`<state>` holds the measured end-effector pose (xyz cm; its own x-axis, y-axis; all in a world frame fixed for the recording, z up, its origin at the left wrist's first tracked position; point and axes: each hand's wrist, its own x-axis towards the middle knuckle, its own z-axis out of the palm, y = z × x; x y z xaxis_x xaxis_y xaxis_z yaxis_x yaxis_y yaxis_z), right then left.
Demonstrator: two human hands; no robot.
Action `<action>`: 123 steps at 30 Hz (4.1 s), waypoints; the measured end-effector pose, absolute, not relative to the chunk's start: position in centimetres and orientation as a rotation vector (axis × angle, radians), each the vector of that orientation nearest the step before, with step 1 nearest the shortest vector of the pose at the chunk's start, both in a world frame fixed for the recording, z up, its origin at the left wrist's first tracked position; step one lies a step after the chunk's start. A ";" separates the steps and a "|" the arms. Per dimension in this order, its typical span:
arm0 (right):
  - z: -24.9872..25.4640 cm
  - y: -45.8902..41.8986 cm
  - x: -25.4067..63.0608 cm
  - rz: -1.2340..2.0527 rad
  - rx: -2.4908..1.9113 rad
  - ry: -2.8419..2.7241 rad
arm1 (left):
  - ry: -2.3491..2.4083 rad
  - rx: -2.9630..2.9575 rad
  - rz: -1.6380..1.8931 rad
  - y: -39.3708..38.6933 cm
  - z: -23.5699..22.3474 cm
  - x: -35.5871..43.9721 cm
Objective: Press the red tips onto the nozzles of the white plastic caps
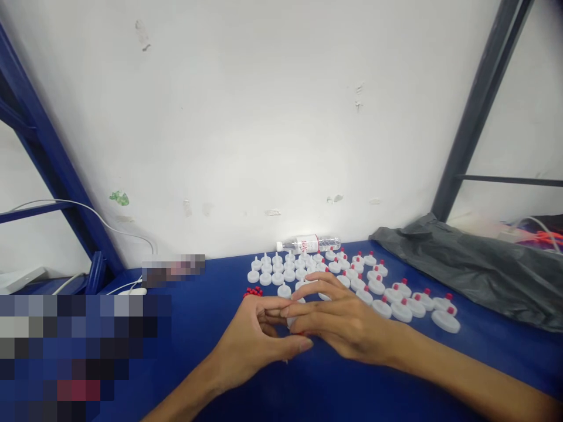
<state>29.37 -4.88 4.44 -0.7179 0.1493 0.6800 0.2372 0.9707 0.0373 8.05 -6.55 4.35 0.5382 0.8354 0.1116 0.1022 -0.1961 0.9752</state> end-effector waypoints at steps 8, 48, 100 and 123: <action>4.8 -2.2 30.7 -0.159 -0.809 -2.335 | 1.259 2.446 0.919 -4.5 3.4 6.0; 4.6 -3.9 29.8 0.081 -0.676 -2.558 | 1.077 2.285 1.319 -4.4 2.4 6.8; 3.2 0.2 31.6 0.032 -0.917 -2.505 | 1.618 2.909 0.708 -1.9 0.5 4.6; 3.6 0.6 32.2 -0.065 -1.007 -2.538 | 1.540 2.896 0.757 -1.9 1.6 5.2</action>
<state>32.21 0.60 3.60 -0.6561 0.6475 0.3875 0.6664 0.7381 -0.1051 5.19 -1.94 1.63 0.4869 0.7270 0.4842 0.8272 -0.5617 0.0115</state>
